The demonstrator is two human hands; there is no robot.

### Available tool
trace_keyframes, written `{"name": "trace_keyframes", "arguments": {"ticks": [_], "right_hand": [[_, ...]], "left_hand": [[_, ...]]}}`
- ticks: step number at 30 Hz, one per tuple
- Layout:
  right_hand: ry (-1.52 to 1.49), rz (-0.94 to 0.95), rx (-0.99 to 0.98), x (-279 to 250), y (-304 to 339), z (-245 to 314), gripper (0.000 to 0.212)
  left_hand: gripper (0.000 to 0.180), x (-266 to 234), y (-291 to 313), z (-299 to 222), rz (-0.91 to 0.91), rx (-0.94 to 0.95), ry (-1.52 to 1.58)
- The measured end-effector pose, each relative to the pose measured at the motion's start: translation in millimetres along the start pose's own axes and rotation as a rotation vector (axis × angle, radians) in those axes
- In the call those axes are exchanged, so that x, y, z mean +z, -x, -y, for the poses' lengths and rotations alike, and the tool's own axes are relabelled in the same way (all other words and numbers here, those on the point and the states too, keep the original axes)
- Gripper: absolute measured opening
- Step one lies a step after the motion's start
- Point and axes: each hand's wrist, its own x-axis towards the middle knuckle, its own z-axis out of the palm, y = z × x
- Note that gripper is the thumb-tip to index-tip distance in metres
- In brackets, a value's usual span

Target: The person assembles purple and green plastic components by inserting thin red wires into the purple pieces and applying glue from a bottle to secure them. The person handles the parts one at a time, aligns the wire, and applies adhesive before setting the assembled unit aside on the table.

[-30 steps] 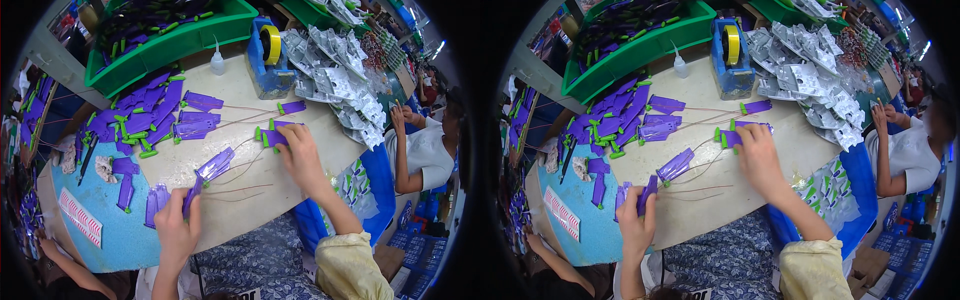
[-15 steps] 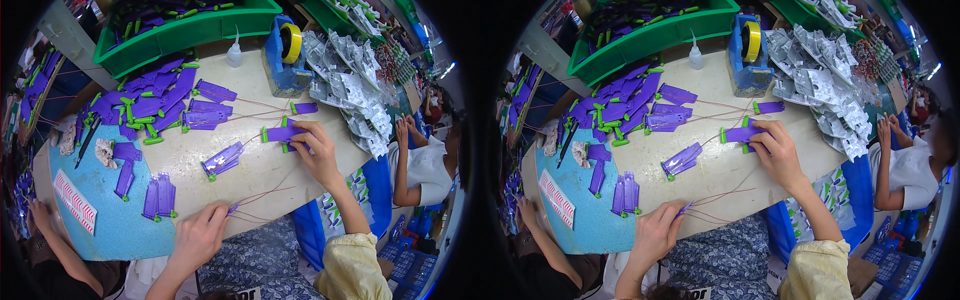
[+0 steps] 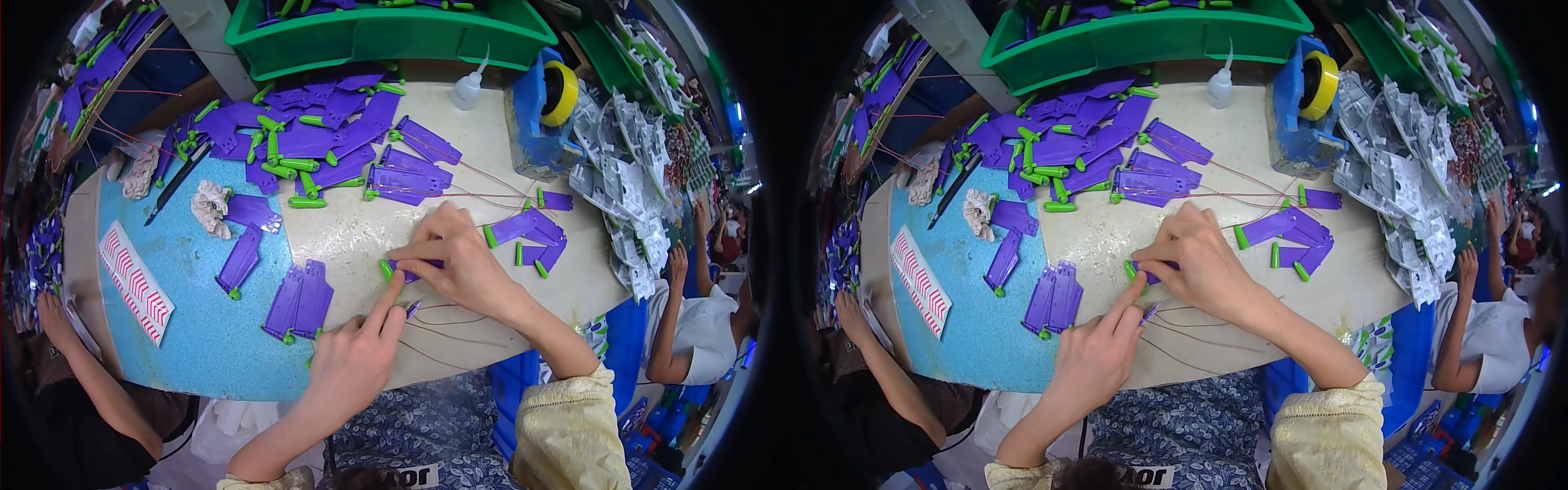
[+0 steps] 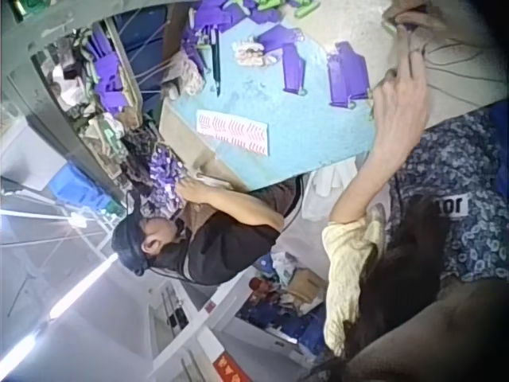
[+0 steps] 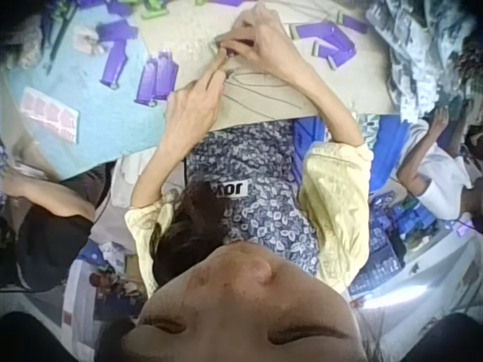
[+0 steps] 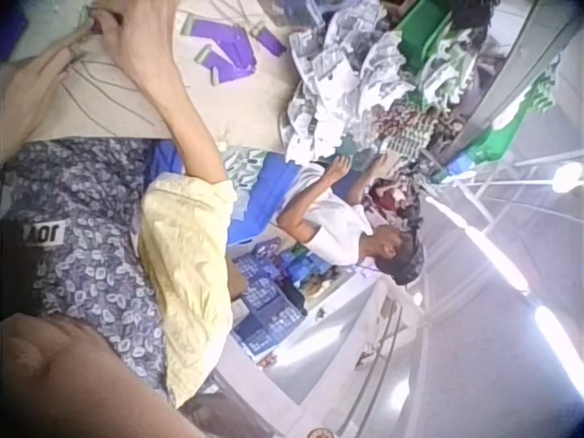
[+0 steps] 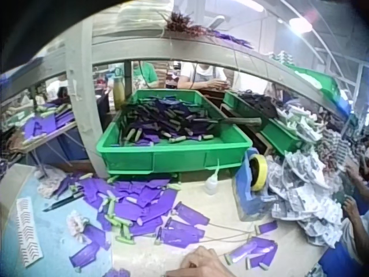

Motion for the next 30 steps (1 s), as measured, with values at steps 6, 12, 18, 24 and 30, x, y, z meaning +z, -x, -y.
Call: {"name": "trace_keyframes", "arguments": {"ticks": [6, 12, 18, 24, 30], "right_hand": [[0.002, 0.120, 0.044, -16.0, 8.1, 11.3, 0.029], [-0.726, -0.049, 0.324, -9.3, 29.1, 41.8, 0.031], [-0.580, -0.169, 0.289, 0.4, 56.4, 43.3, 0.037], [-0.591, -0.066, 0.502, -15.2, 62.6, 52.7, 0.024], [-0.104, -0.005, 0.367, -46.6, 64.0, 71.8, 0.016]], "left_hand": [[0.022, -13.6, 3.3, 12.7, -0.116, -0.113, 0.332], [0.034, -29.5, -6.7, 4.1, -0.214, -0.128, 0.697], [0.024, -10.6, -9.2, -8.3, -0.346, -0.086, 0.710], [0.020, -8.0, -5.1, -17.0, -0.420, -0.129, 0.691], [0.033, -7.8, -5.3, -14.6, -0.043, -0.037, 0.589]]}}
